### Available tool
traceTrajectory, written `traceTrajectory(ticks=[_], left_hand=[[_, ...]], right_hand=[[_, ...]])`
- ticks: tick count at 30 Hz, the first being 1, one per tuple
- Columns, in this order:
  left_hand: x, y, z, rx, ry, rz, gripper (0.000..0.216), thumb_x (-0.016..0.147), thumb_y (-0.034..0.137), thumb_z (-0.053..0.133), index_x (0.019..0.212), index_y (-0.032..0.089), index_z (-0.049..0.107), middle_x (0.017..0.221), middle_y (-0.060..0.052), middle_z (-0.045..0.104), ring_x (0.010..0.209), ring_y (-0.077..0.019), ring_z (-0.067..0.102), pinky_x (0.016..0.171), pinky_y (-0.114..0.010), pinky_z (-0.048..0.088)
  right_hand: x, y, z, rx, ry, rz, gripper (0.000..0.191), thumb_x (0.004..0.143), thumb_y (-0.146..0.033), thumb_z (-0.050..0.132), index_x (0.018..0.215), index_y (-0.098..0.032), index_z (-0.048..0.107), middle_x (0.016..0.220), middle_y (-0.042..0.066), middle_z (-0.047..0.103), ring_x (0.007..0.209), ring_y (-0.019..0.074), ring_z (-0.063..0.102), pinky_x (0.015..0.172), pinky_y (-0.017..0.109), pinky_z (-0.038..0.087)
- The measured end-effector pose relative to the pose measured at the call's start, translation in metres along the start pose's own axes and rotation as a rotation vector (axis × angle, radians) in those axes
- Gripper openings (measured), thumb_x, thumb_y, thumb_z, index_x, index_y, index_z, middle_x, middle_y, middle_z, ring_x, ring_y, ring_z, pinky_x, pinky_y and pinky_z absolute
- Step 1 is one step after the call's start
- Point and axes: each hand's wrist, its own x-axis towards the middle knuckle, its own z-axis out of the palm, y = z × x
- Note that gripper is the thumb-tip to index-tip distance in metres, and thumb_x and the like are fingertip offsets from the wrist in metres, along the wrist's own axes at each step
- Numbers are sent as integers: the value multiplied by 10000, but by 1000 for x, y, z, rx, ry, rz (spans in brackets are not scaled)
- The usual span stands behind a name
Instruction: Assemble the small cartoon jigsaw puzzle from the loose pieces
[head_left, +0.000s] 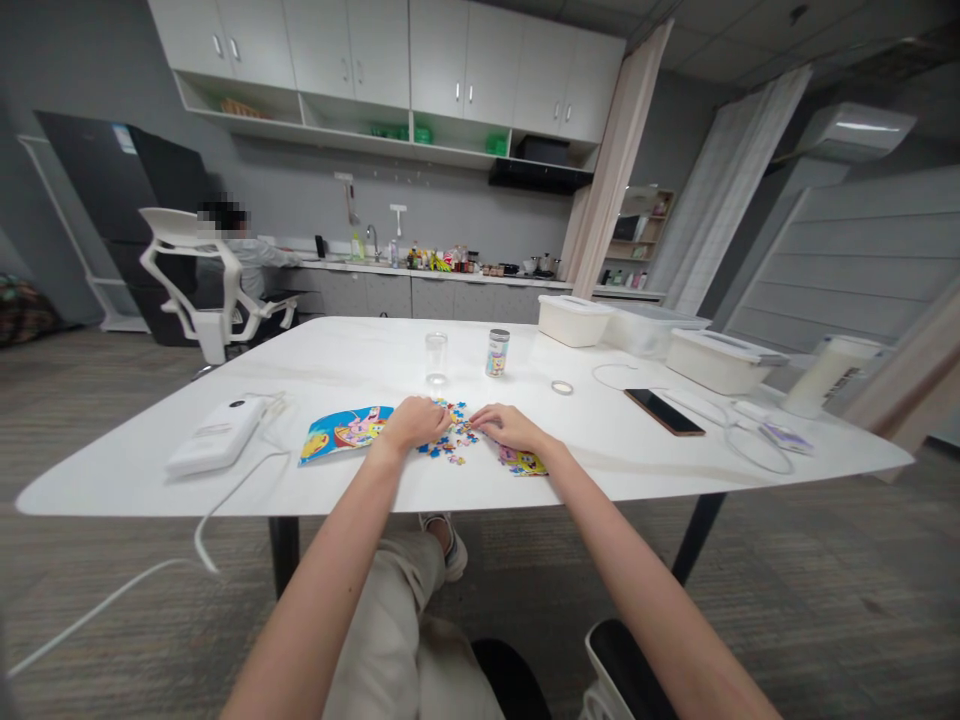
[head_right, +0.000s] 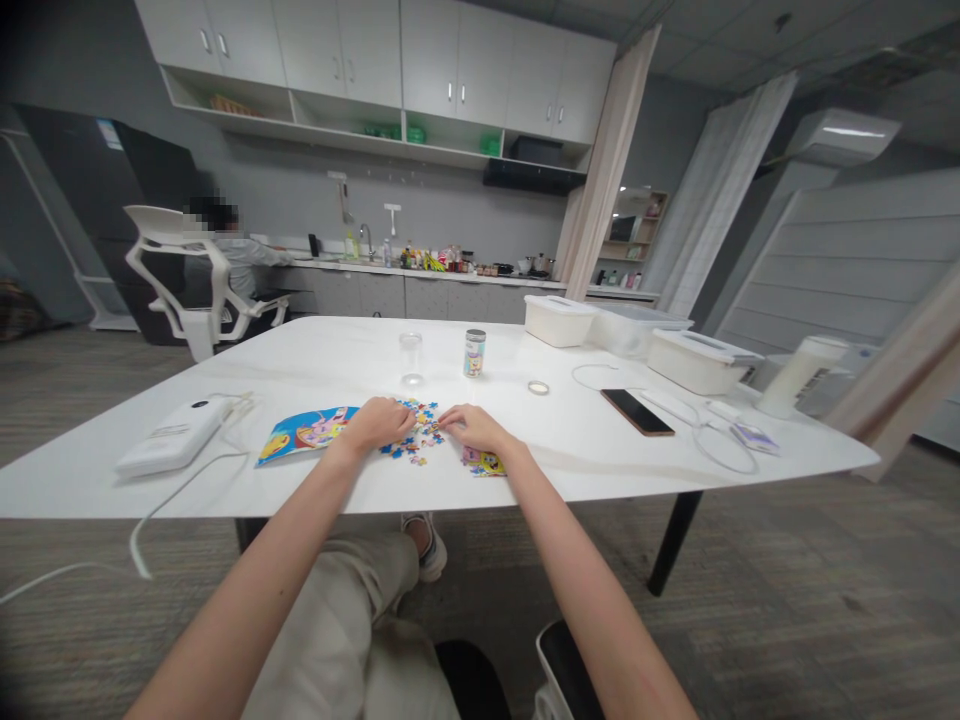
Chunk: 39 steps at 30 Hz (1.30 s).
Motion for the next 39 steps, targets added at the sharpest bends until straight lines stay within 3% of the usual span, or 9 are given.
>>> traceTrajectory(ticks=[12,27,33,39], left_hand=[[2,0,9,-69,97,35,445,901,250,369,700,92,734,646,-192,684,624,-271,667,568,-333,426],[1,3,-2,31,23,-10,387,920,182,380,843,97,750,717,-174,710,720,-268,694,590,-315,424],[-1,0,-1,9,12,-16,357,912,171,402,825,96,740,712,-170,705,711,-260,688,596,-312,429],[-1,1,-4,-31,16,-17,318,898,174,430,817,96,728,720,-156,704,699,-238,681,622,-307,440]], right_hand=[[-1,3,2,-33,35,15,226,820,-98,590,888,-210,774,1045,59,703,976,175,659,964,327,487],[0,5,-2,-8,59,118,280,835,-78,504,929,-199,737,1075,53,731,1046,193,655,953,350,489],[0,5,-5,-164,88,126,199,764,-61,577,849,-159,730,921,70,700,838,171,631,817,301,496],[0,7,-3,-120,50,93,119,762,-101,635,824,-155,721,863,52,677,758,140,603,750,267,482]])
